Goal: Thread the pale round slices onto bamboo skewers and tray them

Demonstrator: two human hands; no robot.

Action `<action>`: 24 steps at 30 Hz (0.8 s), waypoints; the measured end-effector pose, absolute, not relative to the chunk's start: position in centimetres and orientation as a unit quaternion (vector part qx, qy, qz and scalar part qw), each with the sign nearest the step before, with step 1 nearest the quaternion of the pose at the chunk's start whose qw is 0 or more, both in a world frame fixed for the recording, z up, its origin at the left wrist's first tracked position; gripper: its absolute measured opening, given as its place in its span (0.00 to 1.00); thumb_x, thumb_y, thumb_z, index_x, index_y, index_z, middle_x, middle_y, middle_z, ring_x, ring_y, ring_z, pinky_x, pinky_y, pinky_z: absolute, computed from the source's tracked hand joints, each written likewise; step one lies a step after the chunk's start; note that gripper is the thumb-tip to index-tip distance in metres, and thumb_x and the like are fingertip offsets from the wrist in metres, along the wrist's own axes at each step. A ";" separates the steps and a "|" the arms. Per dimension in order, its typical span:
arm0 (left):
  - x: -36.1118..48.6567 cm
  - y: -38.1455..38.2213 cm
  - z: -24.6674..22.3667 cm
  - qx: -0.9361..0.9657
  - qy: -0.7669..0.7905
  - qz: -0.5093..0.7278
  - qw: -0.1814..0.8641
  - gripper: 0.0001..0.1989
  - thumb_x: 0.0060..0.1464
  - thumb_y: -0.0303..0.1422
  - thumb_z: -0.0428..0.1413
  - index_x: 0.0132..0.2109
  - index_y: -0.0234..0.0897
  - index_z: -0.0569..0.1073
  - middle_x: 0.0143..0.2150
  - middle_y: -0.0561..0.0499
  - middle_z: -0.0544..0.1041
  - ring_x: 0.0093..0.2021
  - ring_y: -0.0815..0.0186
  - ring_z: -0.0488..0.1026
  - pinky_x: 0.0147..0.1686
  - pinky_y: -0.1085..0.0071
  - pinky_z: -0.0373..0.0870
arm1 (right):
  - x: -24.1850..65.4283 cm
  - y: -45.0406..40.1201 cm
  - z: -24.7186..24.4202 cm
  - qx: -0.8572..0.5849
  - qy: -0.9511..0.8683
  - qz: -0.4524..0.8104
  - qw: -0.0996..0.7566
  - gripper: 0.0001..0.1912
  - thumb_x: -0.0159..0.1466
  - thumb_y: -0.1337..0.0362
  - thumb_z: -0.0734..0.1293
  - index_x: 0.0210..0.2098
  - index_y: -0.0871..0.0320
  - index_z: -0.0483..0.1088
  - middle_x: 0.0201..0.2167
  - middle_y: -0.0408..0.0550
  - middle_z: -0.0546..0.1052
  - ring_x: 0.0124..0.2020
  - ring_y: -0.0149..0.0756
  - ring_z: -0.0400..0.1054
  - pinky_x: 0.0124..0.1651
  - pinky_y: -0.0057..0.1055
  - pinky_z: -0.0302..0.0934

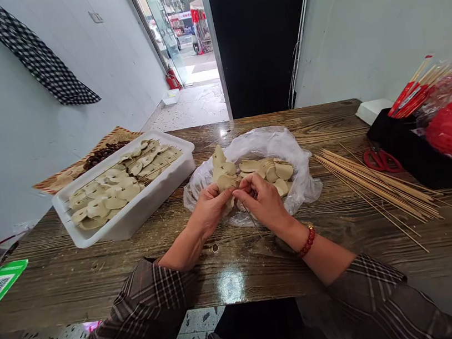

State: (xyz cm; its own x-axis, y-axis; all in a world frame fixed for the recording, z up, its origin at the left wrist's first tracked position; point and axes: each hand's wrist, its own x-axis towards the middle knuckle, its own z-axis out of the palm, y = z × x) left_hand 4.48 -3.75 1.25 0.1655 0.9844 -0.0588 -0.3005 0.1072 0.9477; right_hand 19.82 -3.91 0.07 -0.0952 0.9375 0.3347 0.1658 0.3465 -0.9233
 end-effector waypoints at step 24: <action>4.6 -4.6 2.4 0.684 0.477 0.353 0.424 0.13 0.50 0.40 0.58 0.26 0.33 0.71 0.23 0.55 0.63 0.27 0.71 0.57 0.28 0.74 0.54 | 21.6 -2.6 1.3 -0.395 -0.464 0.651 0.453 0.18 0.46 0.53 0.79 0.27 0.60 0.78 0.19 0.40 0.71 0.18 0.23 0.55 0.19 0.23 0.49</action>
